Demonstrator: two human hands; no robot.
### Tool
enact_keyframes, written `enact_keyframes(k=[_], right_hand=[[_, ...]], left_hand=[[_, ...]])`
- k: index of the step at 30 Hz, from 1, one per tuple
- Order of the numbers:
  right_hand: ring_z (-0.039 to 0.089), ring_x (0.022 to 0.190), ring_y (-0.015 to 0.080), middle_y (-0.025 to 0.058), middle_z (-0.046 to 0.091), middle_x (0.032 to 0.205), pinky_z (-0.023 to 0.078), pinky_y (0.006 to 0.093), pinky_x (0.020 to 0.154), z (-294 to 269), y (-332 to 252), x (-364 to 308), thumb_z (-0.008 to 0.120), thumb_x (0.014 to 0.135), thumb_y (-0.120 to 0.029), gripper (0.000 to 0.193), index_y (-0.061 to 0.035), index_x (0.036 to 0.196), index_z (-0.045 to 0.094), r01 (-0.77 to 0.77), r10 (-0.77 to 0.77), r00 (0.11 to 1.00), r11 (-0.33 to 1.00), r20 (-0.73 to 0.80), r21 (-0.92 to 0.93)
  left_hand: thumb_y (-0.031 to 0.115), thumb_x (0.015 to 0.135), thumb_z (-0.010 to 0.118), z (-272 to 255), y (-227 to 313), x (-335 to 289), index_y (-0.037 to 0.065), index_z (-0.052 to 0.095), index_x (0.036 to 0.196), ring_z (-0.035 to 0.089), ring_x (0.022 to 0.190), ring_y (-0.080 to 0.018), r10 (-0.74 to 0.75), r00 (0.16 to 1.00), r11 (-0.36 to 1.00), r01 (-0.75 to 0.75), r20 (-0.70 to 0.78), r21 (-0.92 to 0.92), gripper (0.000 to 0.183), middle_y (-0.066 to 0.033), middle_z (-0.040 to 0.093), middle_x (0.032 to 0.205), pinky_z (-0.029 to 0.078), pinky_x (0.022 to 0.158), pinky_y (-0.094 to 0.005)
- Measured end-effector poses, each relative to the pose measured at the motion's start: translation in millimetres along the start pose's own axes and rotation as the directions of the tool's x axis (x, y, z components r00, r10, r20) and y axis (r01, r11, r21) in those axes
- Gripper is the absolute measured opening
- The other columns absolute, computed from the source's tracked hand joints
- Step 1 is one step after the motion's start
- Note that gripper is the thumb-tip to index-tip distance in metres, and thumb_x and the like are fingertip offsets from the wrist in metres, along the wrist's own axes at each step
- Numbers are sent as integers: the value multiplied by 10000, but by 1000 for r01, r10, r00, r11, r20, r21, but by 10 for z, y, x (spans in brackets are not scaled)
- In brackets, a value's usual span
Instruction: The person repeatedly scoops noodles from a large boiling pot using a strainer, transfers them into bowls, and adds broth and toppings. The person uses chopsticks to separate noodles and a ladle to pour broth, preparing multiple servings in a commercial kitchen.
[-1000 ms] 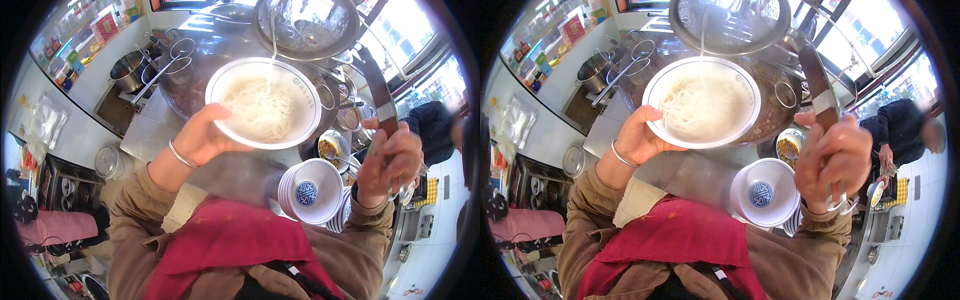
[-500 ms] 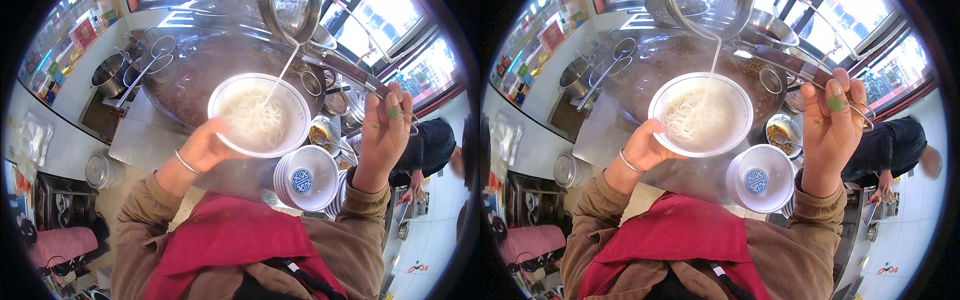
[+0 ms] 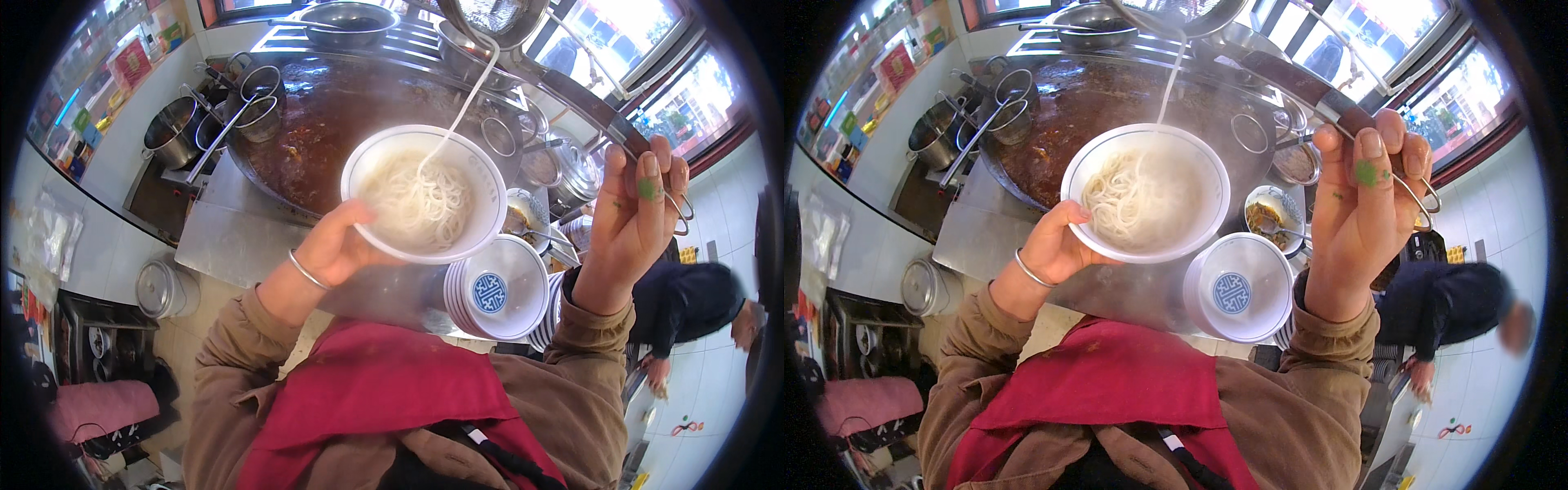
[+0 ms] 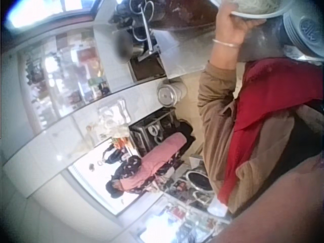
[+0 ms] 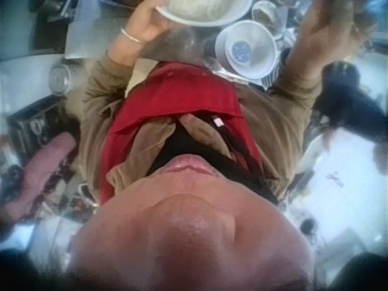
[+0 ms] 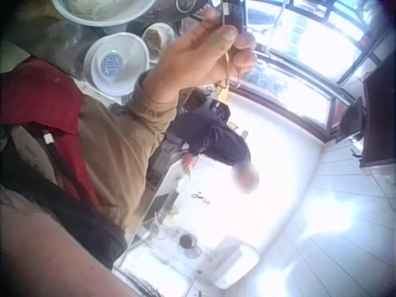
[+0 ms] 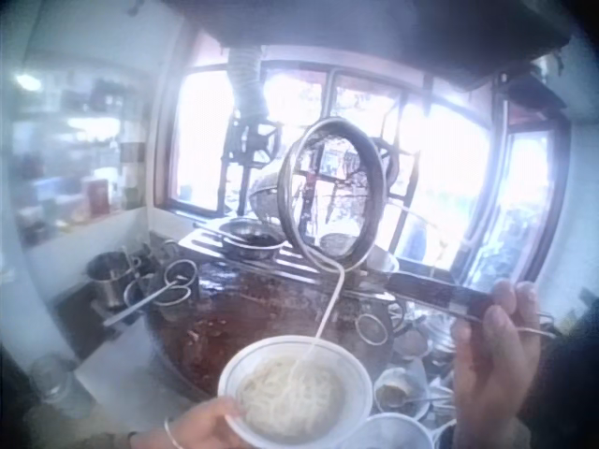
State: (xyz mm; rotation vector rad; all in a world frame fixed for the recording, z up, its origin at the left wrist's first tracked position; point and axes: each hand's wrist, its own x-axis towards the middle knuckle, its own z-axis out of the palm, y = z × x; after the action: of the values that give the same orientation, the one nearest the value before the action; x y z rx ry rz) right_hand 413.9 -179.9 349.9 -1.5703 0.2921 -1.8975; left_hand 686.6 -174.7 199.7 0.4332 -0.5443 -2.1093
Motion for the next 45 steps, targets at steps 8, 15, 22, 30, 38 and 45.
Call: enact_keyframes(k=[8,15,22,30,38,45], right_hand=[[520,806,116,17,412,918,548,381,833,50,37,6,518,896,81,266,-103,898,326,-57,57,998,998,-17,-10],[506,809,114,34,431,964,555,376,801,-35,105,12,524,888,81,267,-107,899,335,-76,67,996,984,-61,-160],[554,788,126,39,503,959,552,280,657,-911,562,-126,528,838,63,223,-109,935,425,-498,447,861,839,-243,-221],[526,712,78,-25,505,906,532,259,581,-2034,1108,-645,510,816,57,237,-157,890,441,-778,679,613,607,-404,-159],[500,563,55,-28,565,850,544,277,561,-2235,1475,-755,532,867,-14,184,-151,988,548,-931,774,365,317,-517,-183],[520,617,75,17,600,1002,557,299,593,-2100,1751,-784,568,882,-52,202,-118,1060,498,-890,787,454,381,-418,-250]], left_hand=[[185,785,528,-13,-28,-27,50,332,1415,553,1174,-365,28,997,998,-24,-68,55,673,-185,497,1343,532,879,-536],[172,778,548,-154,-44,-99,49,322,1426,492,1239,-362,63,998,998,-63,-16,-7,697,-186,473,1367,466,955,-570],[137,732,566,-871,-96,-876,-25,323,1414,445,1281,-341,313,913,949,-310,-262,55,742,-206,427,1412,353,1102,-460],[65,712,563,-1797,-50,-1771,20,319,1421,470,1251,-404,396,712,909,-395,-580,135,751,-213,442,1385,462,1002,-555],[26,776,577,-2560,0,-1888,16,356,1390,486,1238,-388,352,640,897,-439,-683,50,653,-202,480,1347,455,1023,-528],[128,879,600,-2704,-7,-1706,9,348,1394,490,1237,-376,414,686,861,-508,-599,14,586,-207,463,1373,454,1026,-511]])
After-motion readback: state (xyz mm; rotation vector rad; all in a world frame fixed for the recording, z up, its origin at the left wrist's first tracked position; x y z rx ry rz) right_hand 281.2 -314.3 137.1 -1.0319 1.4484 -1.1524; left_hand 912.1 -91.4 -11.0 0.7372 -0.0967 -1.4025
